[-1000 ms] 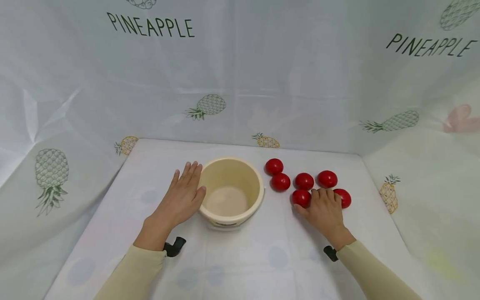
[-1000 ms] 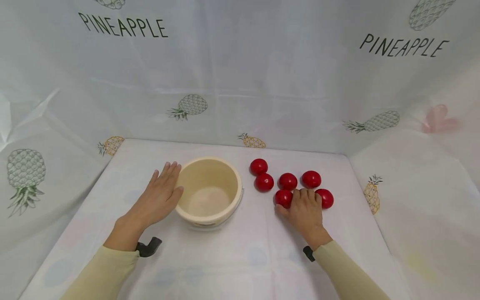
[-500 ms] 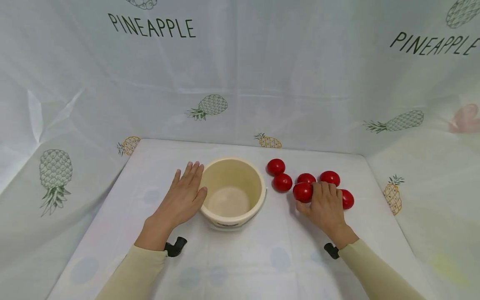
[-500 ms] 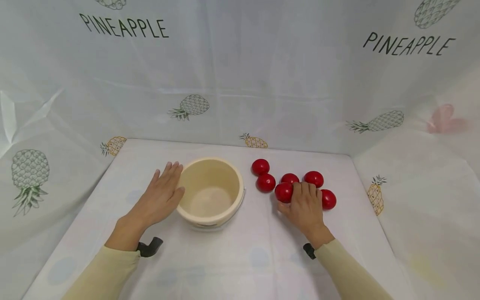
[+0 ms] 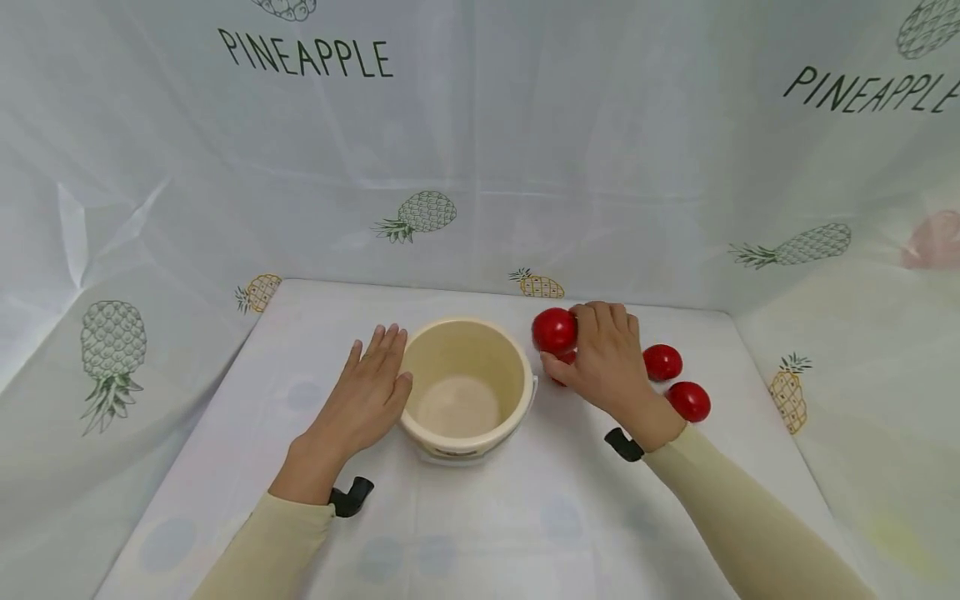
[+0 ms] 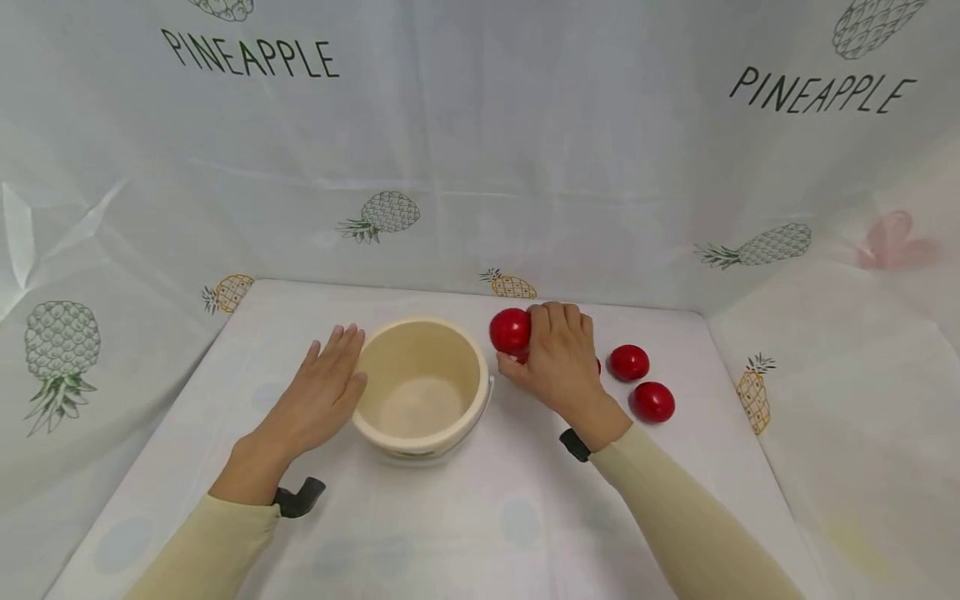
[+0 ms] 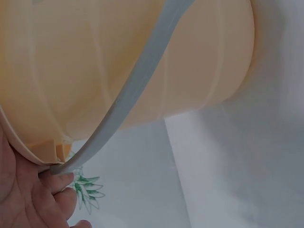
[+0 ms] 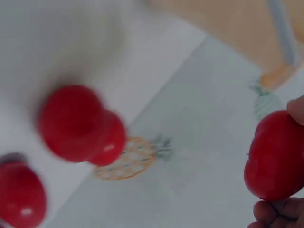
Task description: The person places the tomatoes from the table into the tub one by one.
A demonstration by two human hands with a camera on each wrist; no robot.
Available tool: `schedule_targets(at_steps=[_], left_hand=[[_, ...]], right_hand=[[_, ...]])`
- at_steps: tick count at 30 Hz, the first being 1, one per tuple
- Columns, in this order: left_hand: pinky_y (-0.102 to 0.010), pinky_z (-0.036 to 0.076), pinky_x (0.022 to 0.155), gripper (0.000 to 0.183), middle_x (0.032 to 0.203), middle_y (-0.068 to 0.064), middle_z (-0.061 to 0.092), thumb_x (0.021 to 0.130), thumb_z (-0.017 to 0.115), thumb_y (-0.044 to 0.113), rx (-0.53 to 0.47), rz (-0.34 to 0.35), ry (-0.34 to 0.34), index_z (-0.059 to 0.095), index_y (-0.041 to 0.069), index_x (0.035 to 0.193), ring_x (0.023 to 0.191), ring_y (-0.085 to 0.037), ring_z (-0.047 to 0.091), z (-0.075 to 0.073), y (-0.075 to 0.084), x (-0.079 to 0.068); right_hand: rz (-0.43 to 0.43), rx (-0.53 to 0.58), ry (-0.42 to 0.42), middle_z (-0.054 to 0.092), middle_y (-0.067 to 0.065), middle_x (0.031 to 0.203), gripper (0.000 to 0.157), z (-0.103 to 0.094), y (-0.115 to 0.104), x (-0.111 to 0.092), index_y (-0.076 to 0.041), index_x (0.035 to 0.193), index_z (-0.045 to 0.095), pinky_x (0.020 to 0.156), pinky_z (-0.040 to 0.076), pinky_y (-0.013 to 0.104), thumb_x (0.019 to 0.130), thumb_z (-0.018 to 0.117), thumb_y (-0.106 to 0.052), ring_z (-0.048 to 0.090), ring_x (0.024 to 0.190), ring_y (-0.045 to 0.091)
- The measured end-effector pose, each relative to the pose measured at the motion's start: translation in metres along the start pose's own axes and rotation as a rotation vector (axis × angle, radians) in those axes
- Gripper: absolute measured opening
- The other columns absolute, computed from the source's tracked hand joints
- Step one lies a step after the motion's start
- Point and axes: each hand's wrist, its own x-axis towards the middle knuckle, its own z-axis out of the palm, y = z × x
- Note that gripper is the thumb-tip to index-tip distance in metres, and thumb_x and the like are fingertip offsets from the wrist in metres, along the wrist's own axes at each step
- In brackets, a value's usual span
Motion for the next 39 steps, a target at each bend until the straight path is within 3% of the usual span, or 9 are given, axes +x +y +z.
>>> schedule_targets(at_steps=[7, 13, 18, 30, 39], left_hand=[[-0.059, 0.006, 0.133, 0.064, 0.175, -0.018, 0.019, 0.112, 0.039, 0.028, 0.003, -0.015, -0.003, 0.021, 0.000, 0.167, 0.165, -0.034, 0.008, -0.001, 0.003, -0.001], [-0.059, 0.008, 0.133, 0.063, 0.175, -0.016, 0.020, 0.112, 0.039, 0.028, 0.020, -0.019, 0.004, 0.023, 0.000, 0.166, 0.165, -0.034, 0.010, -0.001, 0.004, 0.000], [-0.058, 0.009, 0.133, 0.063, 0.175, -0.016, 0.022, 0.112, 0.039, 0.028, 0.026, -0.019, 0.014, 0.025, 0.000, 0.166, 0.164, -0.035, 0.013, 0.000, 0.005, 0.001], [-0.059, 0.010, 0.133, 0.063, 0.174, -0.017, 0.024, 0.110, 0.040, 0.026, 0.040, -0.018, 0.009, 0.026, -0.001, 0.166, 0.164, -0.036, 0.013, 0.000, 0.006, 0.000], [-0.058, 0.010, 0.133, 0.064, 0.175, -0.016, 0.023, 0.110, 0.038, 0.027, 0.052, -0.025, 0.002, 0.024, -0.001, 0.166, 0.164, -0.035, 0.012, 0.001, 0.005, 0.000]], right_hand=[[-0.194, 0.133, -0.065, 0.064, 0.015, 0.118, 0.062, 0.003, -0.048, 0.042, -0.001, 0.124, 0.060, 0.091, 0.048, 0.049, 0.084, 0.077, -0.046, 0.053, 0.112, 0.035], [-0.287, 0.170, -0.256, 0.063, 0.009, 0.129, 0.063, 0.016, -0.075, 0.058, -0.006, 0.131, 0.060, 0.100, 0.049, 0.043, 0.088, 0.076, -0.049, 0.052, 0.121, 0.027], [-0.356, 0.134, -0.367, 0.063, 0.003, 0.134, 0.067, 0.028, -0.087, 0.061, -0.011, 0.138, 0.060, 0.103, 0.049, 0.039, 0.090, 0.076, -0.054, 0.051, 0.125, 0.022], [-0.517, 0.026, -0.437, 0.065, 0.002, 0.134, 0.065, 0.049, -0.106, 0.059, -0.012, 0.135, 0.061, 0.109, 0.049, 0.036, 0.092, 0.071, -0.060, 0.055, 0.125, 0.021], [-0.552, -0.068, -0.521, 0.064, 0.004, 0.132, 0.063, 0.057, -0.113, 0.057, -0.013, 0.136, 0.060, 0.119, 0.042, 0.037, 0.097, 0.064, -0.061, 0.056, 0.122, 0.022]])
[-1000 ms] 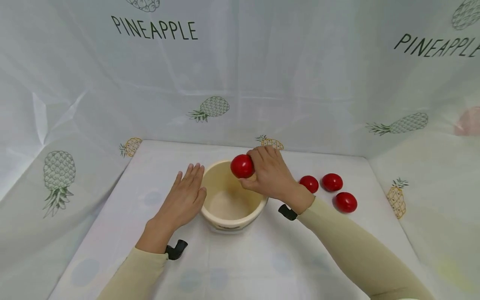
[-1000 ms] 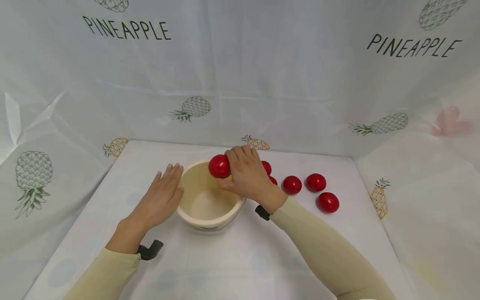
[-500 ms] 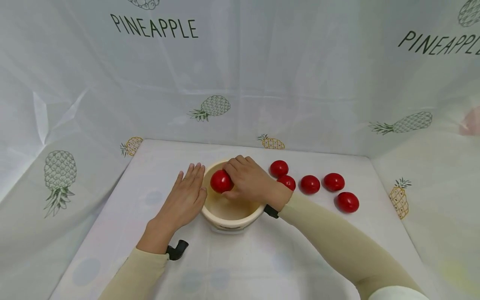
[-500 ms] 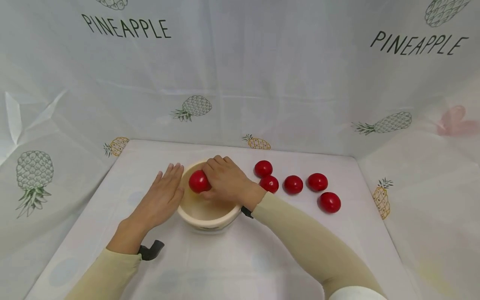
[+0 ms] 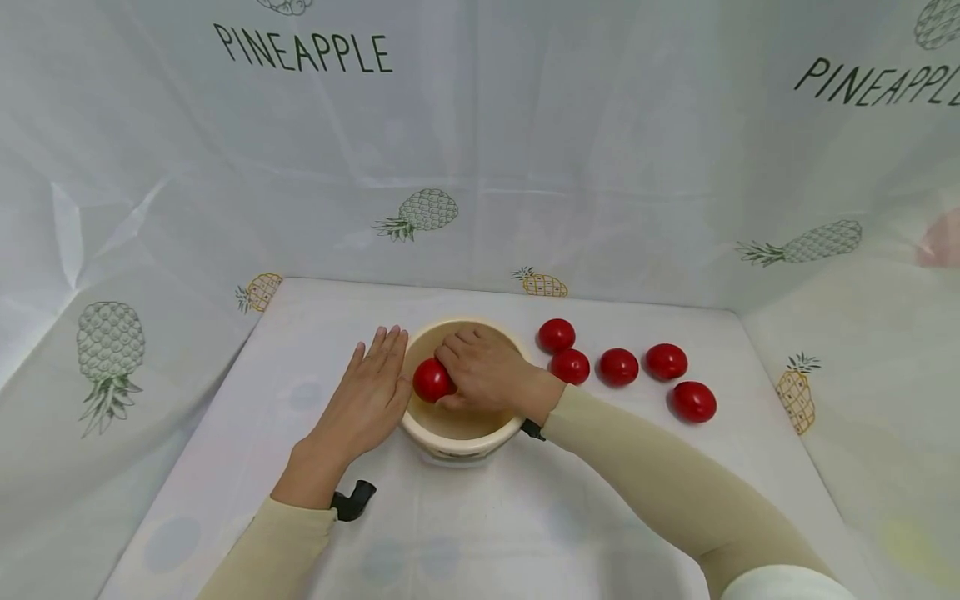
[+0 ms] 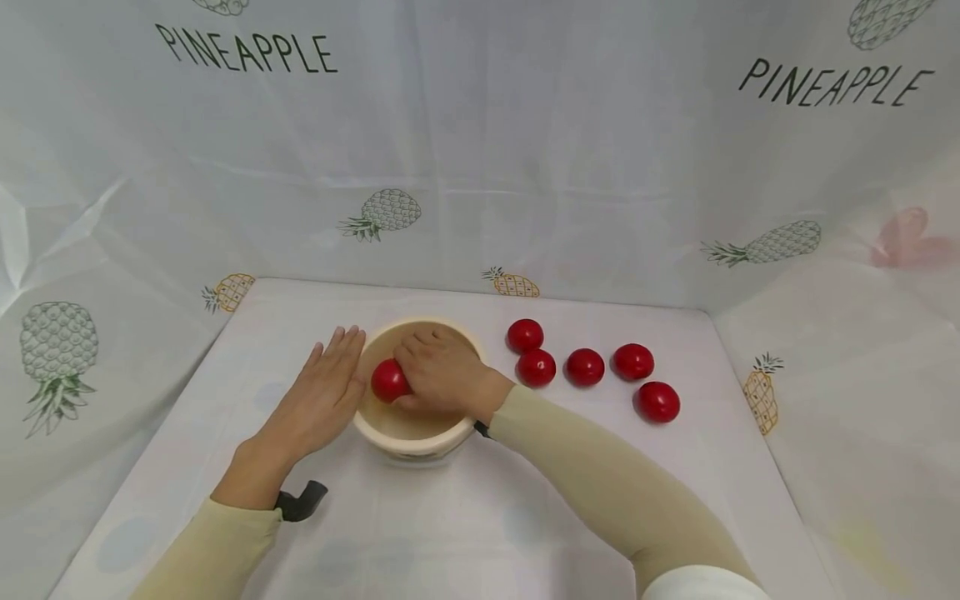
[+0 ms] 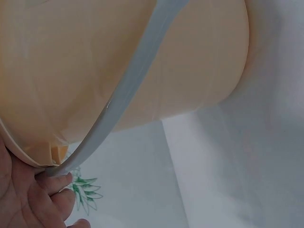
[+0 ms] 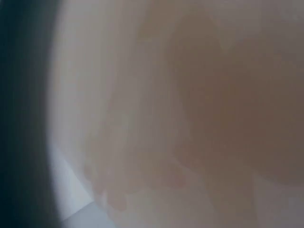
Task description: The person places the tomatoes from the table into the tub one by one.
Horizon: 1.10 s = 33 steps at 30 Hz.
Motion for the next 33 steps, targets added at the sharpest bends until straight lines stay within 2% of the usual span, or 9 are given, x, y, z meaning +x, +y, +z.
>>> schedule_targets(at_steps=[10, 18, 23, 33], left_hand=[[-0.058, 0.010, 0.133, 0.064, 0.174, -0.017, 0.023, 0.110, 0.038, 0.026, -0.010, 0.012, 0.015, 0.025, -0.001, 0.166, 0.164, -0.035, 0.012, 0.0006, -0.0012, -0.0008], [-0.057, 0.010, 0.133, 0.062, 0.174, -0.016, 0.023, 0.111, 0.034, 0.027, -0.027, 0.012, 0.021, 0.024, 0.000, 0.166, 0.164, -0.033, 0.012, 0.0018, -0.0019, -0.0010], [-0.057, 0.010, 0.133, 0.062, 0.174, -0.015, 0.024, 0.111, 0.034, 0.027, -0.026, 0.014, 0.024, 0.024, 0.000, 0.166, 0.164, -0.032, 0.013, 0.0019, -0.0012, -0.0011], [-0.057, 0.010, 0.133, 0.062, 0.175, -0.016, 0.022, 0.111, 0.034, 0.025, -0.023, 0.011, 0.018, 0.023, -0.001, 0.166, 0.164, -0.033, 0.012, 0.0016, -0.0005, -0.0015]], right_hand=[[0.012, 0.010, -0.068, 0.062, 0.004, 0.139, 0.065, 0.0033, -0.0004, 0.0025, -0.014, 0.140, 0.058, 0.123, 0.040, 0.038, 0.096, 0.066, -0.061, 0.054, 0.127, 0.023], [-0.002, -0.113, -0.097, 0.065, 0.004, 0.137, 0.066, 0.0052, -0.0022, 0.0005, -0.014, 0.141, 0.060, 0.118, 0.041, 0.039, 0.096, 0.065, -0.063, 0.055, 0.129, 0.024], [0.007, -0.120, -0.128, 0.064, 0.004, 0.140, 0.068, 0.0042, -0.0029, -0.0008, -0.014, 0.144, 0.059, 0.119, 0.040, 0.039, 0.097, 0.065, -0.063, 0.053, 0.132, 0.024], [-0.006, -0.141, -0.123, 0.066, 0.003, 0.134, 0.064, 0.0045, -0.0028, -0.0011, -0.015, 0.140, 0.061, 0.114, 0.042, 0.038, 0.097, 0.065, -0.062, 0.053, 0.126, 0.024]])
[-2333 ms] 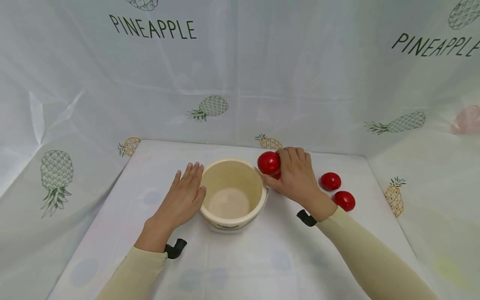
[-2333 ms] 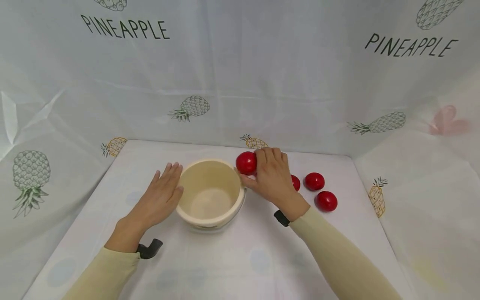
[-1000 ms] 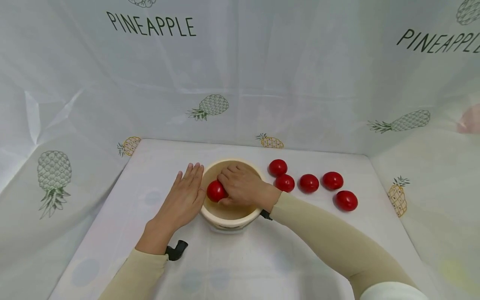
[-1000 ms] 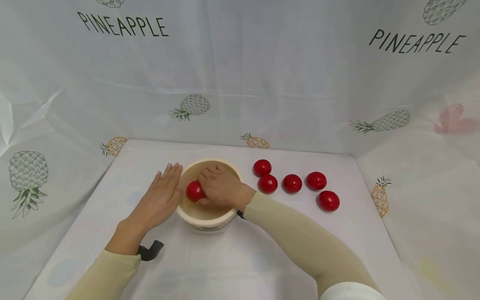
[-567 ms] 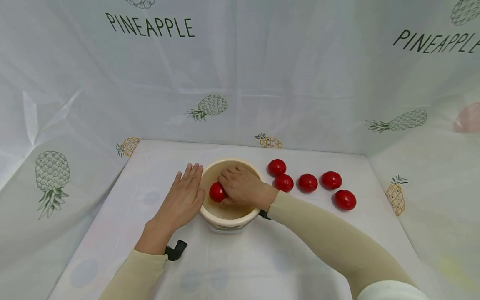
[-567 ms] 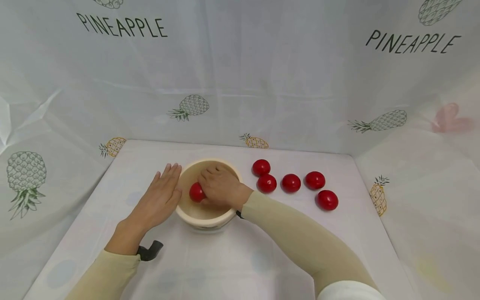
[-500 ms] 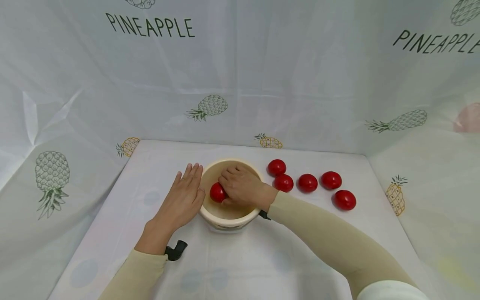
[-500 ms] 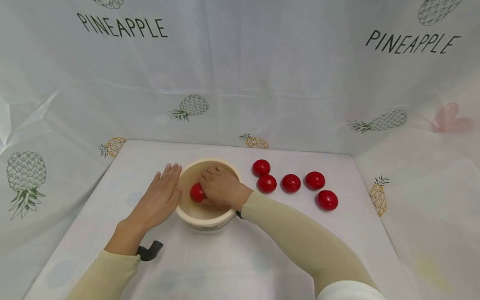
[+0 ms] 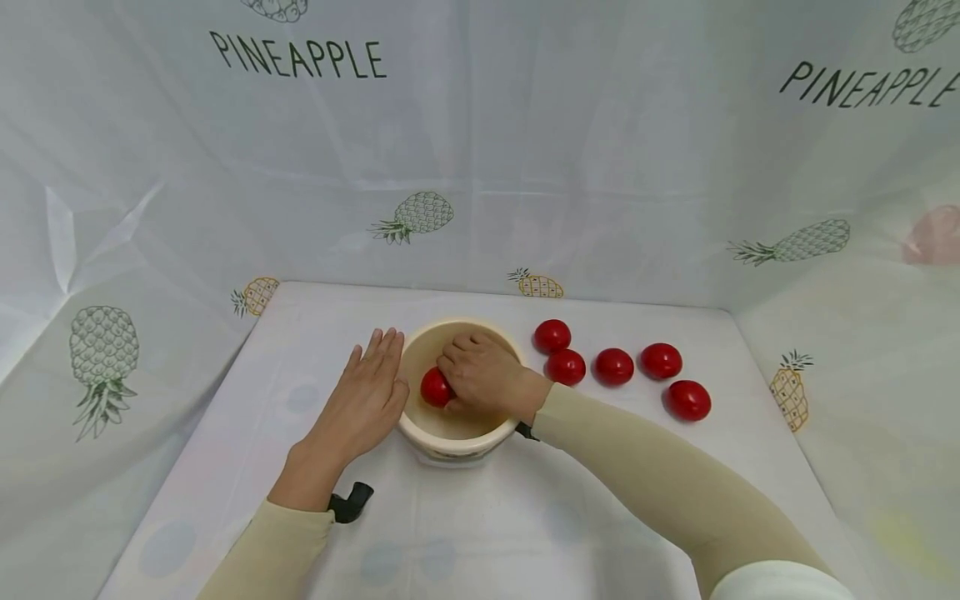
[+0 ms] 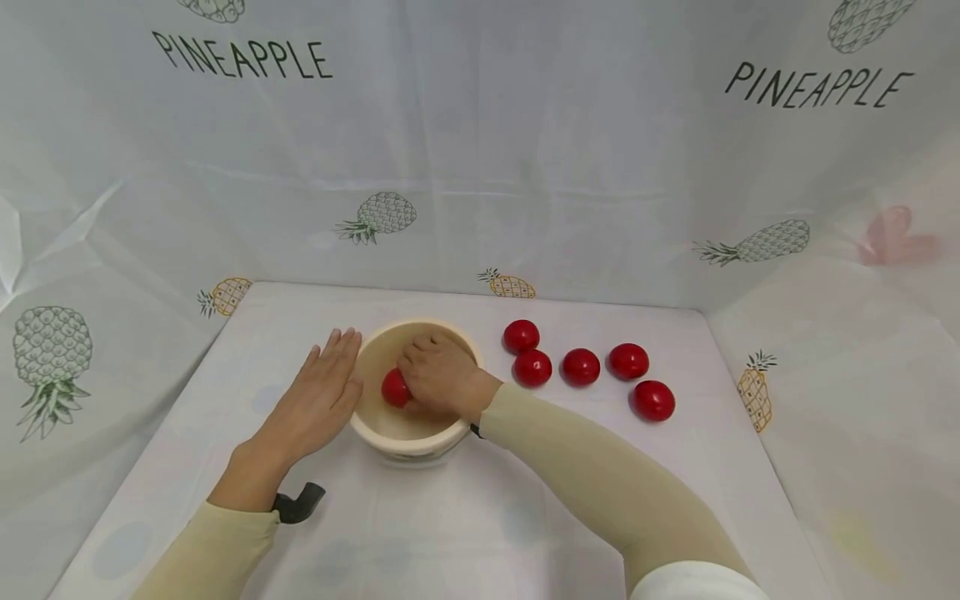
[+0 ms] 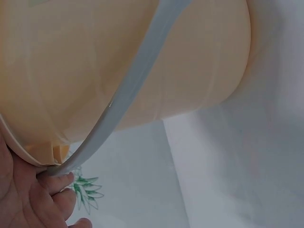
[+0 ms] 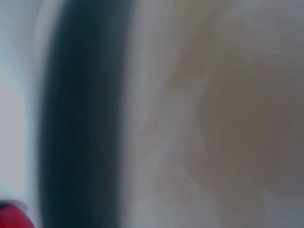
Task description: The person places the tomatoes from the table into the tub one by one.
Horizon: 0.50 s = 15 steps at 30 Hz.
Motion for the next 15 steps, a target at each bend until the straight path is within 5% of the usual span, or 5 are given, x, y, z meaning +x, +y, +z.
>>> schedule_targets(at_steps=[6, 15], left_hand=[[-0.058, 0.011, 0.133, 0.062, 0.175, -0.017, 0.020, 0.112, 0.035, 0.025, 0.004, 0.001, -0.001, 0.021, 0.000, 0.167, 0.164, -0.035, 0.012, -0.0002, -0.0008, -0.0003], [-0.058, 0.011, 0.133, 0.062, 0.175, -0.016, 0.019, 0.112, 0.035, 0.025, -0.004, -0.013, -0.004, 0.021, 0.000, 0.167, 0.165, -0.034, 0.011, -0.0003, 0.0004, -0.0007]], right_hand=[[-0.016, -0.023, 0.042, 0.065, 0.005, 0.122, 0.057, -0.0008, 0.0008, 0.0005, -0.012, 0.131, 0.063, 0.107, 0.044, 0.036, 0.099, 0.065, -0.059, 0.056, 0.118, 0.024], [0.046, 0.056, 0.297, 0.070, 0.005, 0.121, 0.041, -0.0085, 0.0049, -0.0073, -0.010, 0.124, 0.068, 0.100, 0.051, 0.034, 0.101, 0.067, -0.044, 0.059, 0.114, 0.023]])
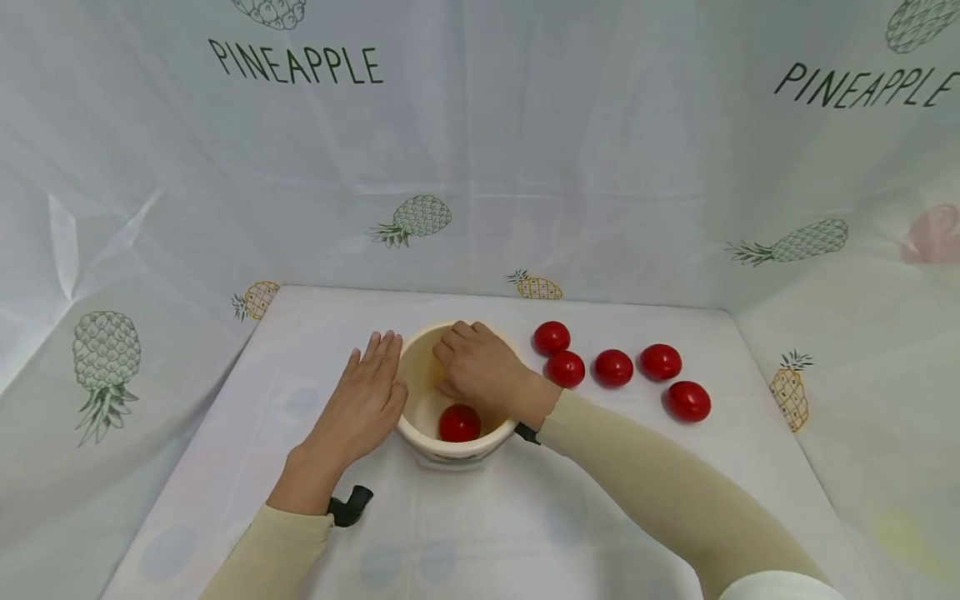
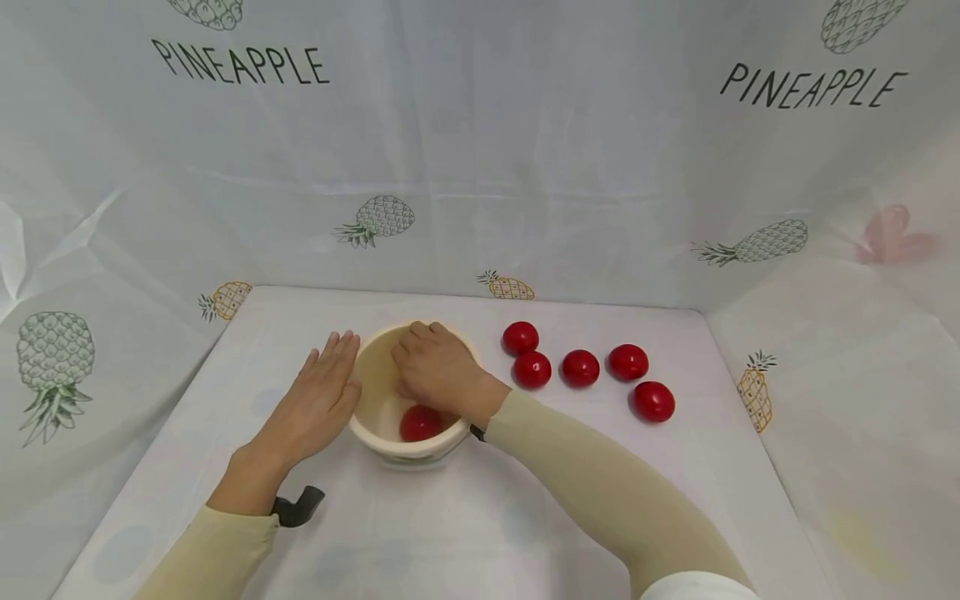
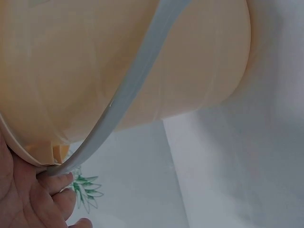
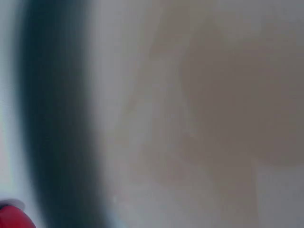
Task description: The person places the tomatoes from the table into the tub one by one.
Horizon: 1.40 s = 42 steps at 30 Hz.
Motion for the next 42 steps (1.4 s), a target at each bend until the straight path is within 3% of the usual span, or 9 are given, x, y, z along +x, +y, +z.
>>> schedule_targets(at_steps=[5, 9, 13, 15, 19, 26, 33, 42], left_hand=[[-0.058, 0.011, 0.133, 0.062, 0.175, -0.016, 0.020, 0.112, 0.036, 0.025, -0.010, -0.005, 0.006, 0.022, 0.000, 0.167, 0.165, -0.033, 0.011, 0.000, 0.000, 0.000], [-0.058, 0.010, 0.133, 0.063, 0.175, -0.016, 0.020, 0.111, 0.038, 0.024, -0.022, -0.003, 0.012, 0.022, -0.001, 0.166, 0.165, -0.033, 0.011, 0.000, 0.000, -0.001], [-0.057, 0.010, 0.133, 0.064, 0.175, -0.016, 0.020, 0.111, 0.039, 0.024, -0.024, -0.004, 0.012, 0.021, -0.001, 0.166, 0.165, -0.033, 0.010, 0.000, 0.000, -0.001], [-0.057, 0.010, 0.133, 0.064, 0.175, -0.016, 0.020, 0.111, 0.040, 0.024, -0.024, -0.005, 0.013, 0.021, -0.001, 0.166, 0.165, -0.033, 0.011, 0.000, -0.001, -0.001], [-0.057, 0.010, 0.133, 0.064, 0.175, -0.017, 0.020, 0.111, 0.039, 0.025, -0.025, -0.004, 0.012, 0.021, -0.002, 0.166, 0.165, -0.034, 0.011, -0.001, -0.001, -0.001], [-0.056, 0.010, 0.133, 0.064, 0.175, -0.017, 0.020, 0.111, 0.038, 0.025, -0.027, -0.002, 0.011, 0.021, -0.001, 0.166, 0.165, -0.034, 0.011, -0.001, -0.003, -0.001], [-0.056, 0.009, 0.134, 0.063, 0.176, -0.016, 0.019, 0.111, 0.038, 0.024, -0.057, -0.001, 0.006, 0.020, -0.001, 0.167, 0.165, -0.033, 0.010, -0.001, -0.003, -0.001], [-0.055, 0.010, 0.134, 0.063, 0.175, -0.015, 0.020, 0.112, 0.039, 0.025, -0.062, 0.008, 0.010, 0.021, 0.000, 0.167, 0.165, -0.033, 0.012, 0.001, -0.001, -0.002]], right_hand=[[0.076, 0.080, 0.187, 0.070, 0.005, 0.120, 0.038, -0.009, 0.009, -0.015, -0.009, 0.125, 0.069, 0.093, 0.051, 0.035, 0.100, 0.071, -0.037, 0.058, 0.112, 0.023], [0.126, 0.094, 0.335, 0.070, 0.007, 0.118, 0.036, -0.012, 0.027, -0.037, -0.006, 0.123, 0.068, 0.091, 0.051, 0.039, 0.099, 0.072, -0.033, 0.059, 0.109, 0.026], [0.195, 0.086, 0.413, 0.070, 0.012, 0.117, 0.037, -0.010, 0.052, -0.067, -0.002, 0.122, 0.068, 0.090, 0.051, 0.045, 0.098, 0.072, -0.029, 0.061, 0.109, 0.031], [0.246, 0.081, 0.396, 0.069, 0.014, 0.119, 0.040, -0.006, 0.066, -0.085, -0.001, 0.123, 0.067, 0.091, 0.052, 0.047, 0.097, 0.073, -0.030, 0.060, 0.110, 0.033], [0.358, 0.062, 0.283, 0.068, 0.017, 0.124, 0.049, 0.008, 0.087, -0.120, 0.000, 0.129, 0.064, 0.097, 0.052, 0.052, 0.094, 0.077, -0.032, 0.058, 0.116, 0.037], [0.425, 0.033, 0.110, 0.065, 0.022, 0.129, 0.067, 0.043, 0.103, -0.158, 0.002, 0.134, 0.060, 0.101, 0.054, 0.057, 0.090, 0.082, -0.044, 0.058, 0.122, 0.041], [0.474, 0.053, -0.006, 0.063, 0.023, 0.133, 0.084, 0.075, 0.100, -0.165, 0.004, 0.138, 0.057, 0.107, 0.051, 0.059, 0.086, 0.081, -0.058, 0.055, 0.126, 0.042], [0.524, 0.026, -0.016, 0.063, 0.023, 0.124, 0.084, 0.095, 0.095, -0.161, 0.005, 0.131, 0.058, 0.098, 0.053, 0.055, 0.085, 0.078, -0.062, 0.056, 0.117, 0.041]])
